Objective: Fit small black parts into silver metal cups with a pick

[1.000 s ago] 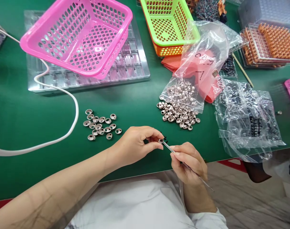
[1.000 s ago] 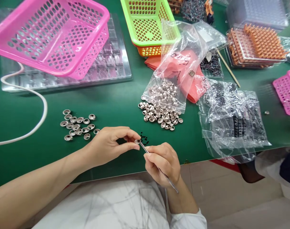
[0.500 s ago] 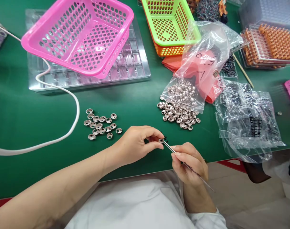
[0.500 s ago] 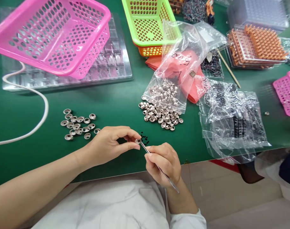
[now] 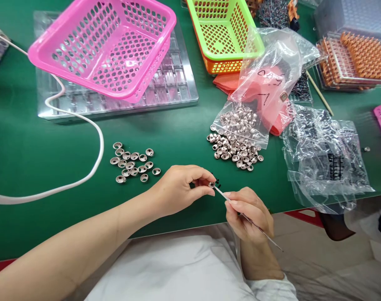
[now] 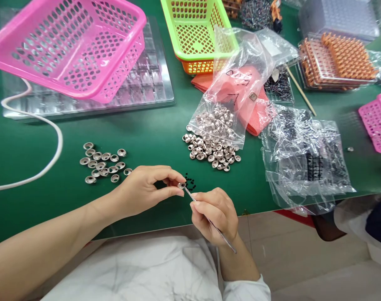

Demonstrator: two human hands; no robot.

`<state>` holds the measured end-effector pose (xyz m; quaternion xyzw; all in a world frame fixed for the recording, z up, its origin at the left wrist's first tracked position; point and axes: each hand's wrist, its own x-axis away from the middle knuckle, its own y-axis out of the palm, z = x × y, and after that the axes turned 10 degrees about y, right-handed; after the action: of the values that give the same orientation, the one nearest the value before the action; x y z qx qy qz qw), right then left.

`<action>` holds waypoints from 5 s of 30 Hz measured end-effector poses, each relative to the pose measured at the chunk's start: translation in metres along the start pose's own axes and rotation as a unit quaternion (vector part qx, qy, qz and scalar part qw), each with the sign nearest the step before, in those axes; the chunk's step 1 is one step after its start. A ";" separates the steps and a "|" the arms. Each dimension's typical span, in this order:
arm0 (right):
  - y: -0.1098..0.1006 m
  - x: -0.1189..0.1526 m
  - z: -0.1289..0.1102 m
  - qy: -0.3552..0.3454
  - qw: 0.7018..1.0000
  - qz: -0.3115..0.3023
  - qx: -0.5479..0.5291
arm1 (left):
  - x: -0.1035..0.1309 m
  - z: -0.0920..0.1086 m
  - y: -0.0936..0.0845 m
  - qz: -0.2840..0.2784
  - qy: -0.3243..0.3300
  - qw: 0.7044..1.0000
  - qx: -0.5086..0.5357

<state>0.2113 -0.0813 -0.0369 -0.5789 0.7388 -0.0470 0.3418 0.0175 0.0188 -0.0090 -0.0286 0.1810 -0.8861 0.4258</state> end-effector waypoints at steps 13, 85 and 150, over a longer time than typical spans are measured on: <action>-0.001 -0.001 -0.001 -0.001 1.000 -0.013 -0.009 | 0.001 -0.001 0.000 -0.001 0.010 1.000 0.004; -0.001 -0.002 -0.001 0.002 1.000 -0.005 -0.013 | 0.001 0.000 -0.001 -0.010 0.004 1.000 0.001; -0.011 0.009 0.003 0.178 0.957 0.137 -0.185 | 0.020 0.004 -0.042 -0.133 -0.013 0.882 -0.451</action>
<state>0.2215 -0.0918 -0.0377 -0.5075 0.8557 0.0354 0.0947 -0.0257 0.0265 0.0075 -0.2527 0.5505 -0.7563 0.2474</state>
